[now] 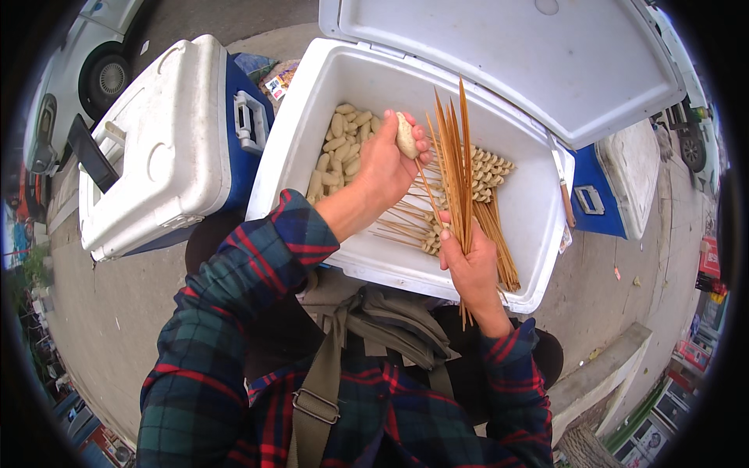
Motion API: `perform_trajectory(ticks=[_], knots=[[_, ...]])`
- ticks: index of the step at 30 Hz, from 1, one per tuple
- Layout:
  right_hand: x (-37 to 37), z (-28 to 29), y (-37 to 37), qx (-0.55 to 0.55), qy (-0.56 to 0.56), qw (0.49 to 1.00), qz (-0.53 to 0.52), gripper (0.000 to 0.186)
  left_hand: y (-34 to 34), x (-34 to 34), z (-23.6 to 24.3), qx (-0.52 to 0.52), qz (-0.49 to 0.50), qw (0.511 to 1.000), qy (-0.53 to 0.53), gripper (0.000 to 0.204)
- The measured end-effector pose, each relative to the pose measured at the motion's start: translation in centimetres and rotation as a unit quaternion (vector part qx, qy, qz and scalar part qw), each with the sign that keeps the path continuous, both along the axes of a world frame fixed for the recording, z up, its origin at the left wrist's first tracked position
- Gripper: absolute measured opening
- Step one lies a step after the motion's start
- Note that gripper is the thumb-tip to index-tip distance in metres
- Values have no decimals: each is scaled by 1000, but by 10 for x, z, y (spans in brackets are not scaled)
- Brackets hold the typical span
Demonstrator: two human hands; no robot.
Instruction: The person repeatedly picks up small dough pieces and wooden skewers from a cooler, threads each dough piece onto a skewer, and places the finished skewers back into the cooler. The process continues for the duration of the clip.
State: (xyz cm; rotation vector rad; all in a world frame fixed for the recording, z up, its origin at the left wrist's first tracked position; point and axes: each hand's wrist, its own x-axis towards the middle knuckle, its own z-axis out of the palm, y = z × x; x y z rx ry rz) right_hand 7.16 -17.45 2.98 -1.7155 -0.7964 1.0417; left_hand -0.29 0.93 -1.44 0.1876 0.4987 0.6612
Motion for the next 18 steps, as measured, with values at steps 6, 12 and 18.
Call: perform_trajectory(ticks=[6,12,18], knots=[[0,-3,1,2,5,1000,-7,25,-12,1,6,16,-9,1000,7,34],[2,-3,7,-7,2,1000,-11,23,-32,3,13,15,-42,998,42,34],[6,-12,16,14,18,1000,-17,21,-52,4,-5,-1,-82,995,57,37]])
